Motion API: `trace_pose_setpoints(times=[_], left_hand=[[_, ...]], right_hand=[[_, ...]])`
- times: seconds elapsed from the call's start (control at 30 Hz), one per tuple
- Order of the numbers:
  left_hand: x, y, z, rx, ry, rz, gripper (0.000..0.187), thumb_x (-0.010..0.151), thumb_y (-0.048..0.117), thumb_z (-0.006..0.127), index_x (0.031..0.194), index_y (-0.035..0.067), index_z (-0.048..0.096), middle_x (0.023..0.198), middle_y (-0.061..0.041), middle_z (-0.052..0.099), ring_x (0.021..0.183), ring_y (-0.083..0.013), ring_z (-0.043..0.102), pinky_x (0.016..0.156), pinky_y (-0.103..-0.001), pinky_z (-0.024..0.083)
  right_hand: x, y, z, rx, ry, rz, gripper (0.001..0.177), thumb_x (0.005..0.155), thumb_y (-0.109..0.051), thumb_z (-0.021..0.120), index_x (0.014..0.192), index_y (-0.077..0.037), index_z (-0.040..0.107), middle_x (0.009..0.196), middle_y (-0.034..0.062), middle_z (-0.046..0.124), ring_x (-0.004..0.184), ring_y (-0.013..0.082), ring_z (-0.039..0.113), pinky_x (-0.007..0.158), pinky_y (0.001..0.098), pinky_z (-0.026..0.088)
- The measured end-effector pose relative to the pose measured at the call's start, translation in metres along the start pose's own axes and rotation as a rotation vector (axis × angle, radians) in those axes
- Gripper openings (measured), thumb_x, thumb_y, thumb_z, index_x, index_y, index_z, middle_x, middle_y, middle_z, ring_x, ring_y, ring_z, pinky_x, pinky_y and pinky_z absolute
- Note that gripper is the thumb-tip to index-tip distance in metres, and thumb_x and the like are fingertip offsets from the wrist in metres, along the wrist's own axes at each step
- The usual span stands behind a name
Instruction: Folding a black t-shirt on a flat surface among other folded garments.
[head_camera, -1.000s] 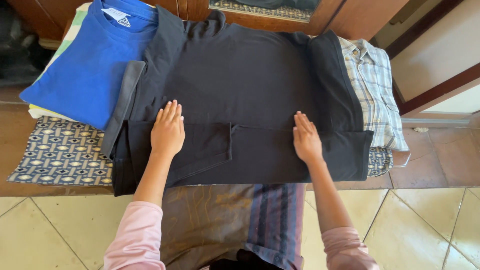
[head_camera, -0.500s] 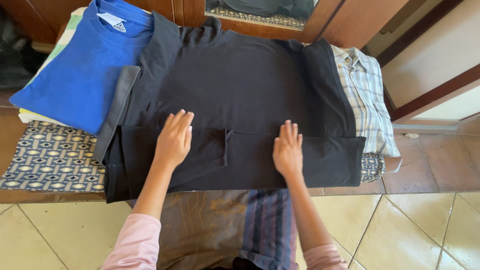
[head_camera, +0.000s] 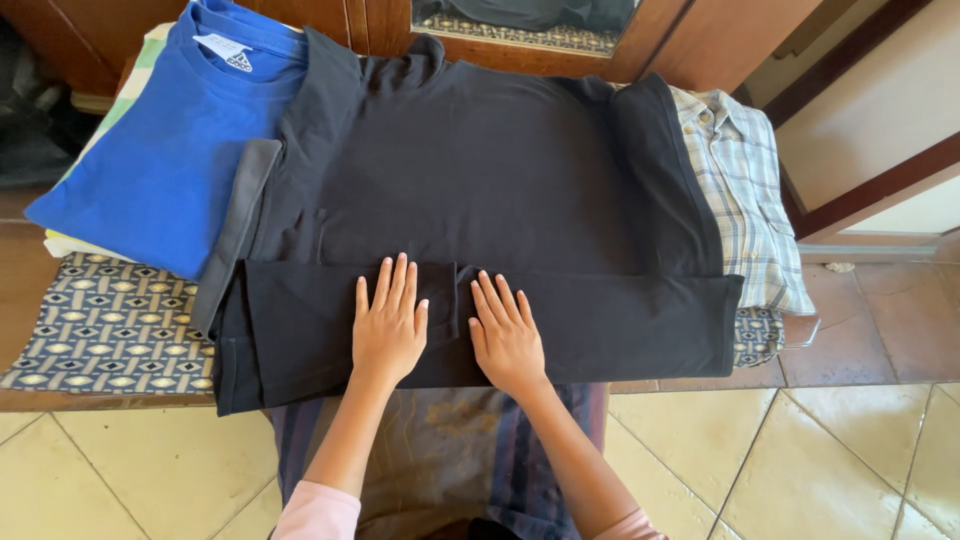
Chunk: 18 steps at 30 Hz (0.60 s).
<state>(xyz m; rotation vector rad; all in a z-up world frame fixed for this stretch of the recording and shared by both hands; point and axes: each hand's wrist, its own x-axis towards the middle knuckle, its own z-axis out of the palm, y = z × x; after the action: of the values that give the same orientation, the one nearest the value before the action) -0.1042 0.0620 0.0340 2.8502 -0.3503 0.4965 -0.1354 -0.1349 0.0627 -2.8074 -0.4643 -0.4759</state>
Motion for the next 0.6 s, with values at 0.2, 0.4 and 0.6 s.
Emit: trace_pose_setpoints(times=[0.2, 0.4, 0.6], left_hand=[[-0.012, -0.024, -0.011, -0.038, -0.020, 0.012, 0.056, 0.103, 0.033, 0.042, 0.154, 0.009, 0.045, 0.163, -0.006, 0.039, 0.152, -0.0233, 0.031, 0.122, -0.052, 0.024], [-0.020, -0.056, -0.021, -0.069, -0.022, 0.013, 0.054, 0.104, 0.027, 0.041, 0.154, 0.009, 0.045, 0.163, -0.004, 0.041, 0.152, -0.0216, 0.034, 0.123, -0.049, 0.025], [-0.028, -0.082, -0.027, -0.040, 0.004, -0.005, 0.054, 0.104, 0.026, 0.041, 0.155, 0.009, 0.046, 0.163, -0.005, 0.042, 0.152, -0.0201, 0.035, 0.124, -0.048, 0.024]], right_hand=[[-0.010, 0.036, -0.008, 0.028, 0.002, 0.020, 0.049, 0.104, -0.021, 0.046, 0.150, -0.003, 0.050, 0.159, 0.0124, 0.047, 0.149, 0.0319, 0.041, 0.121, 0.0500, 0.030], [-0.027, 0.100, -0.019, 0.010, 0.005, 0.094, 0.049, 0.106, -0.020, 0.043, 0.151, -0.004, 0.048, 0.161, 0.0125, 0.044, 0.150, 0.0308, 0.039, 0.122, 0.0486, 0.029], [-0.048, 0.157, -0.037, -0.042, -0.009, 0.132, 0.049, 0.108, -0.021, 0.040, 0.153, -0.004, 0.047, 0.162, 0.0129, 0.043, 0.151, 0.0293, 0.038, 0.122, 0.0469, 0.028]])
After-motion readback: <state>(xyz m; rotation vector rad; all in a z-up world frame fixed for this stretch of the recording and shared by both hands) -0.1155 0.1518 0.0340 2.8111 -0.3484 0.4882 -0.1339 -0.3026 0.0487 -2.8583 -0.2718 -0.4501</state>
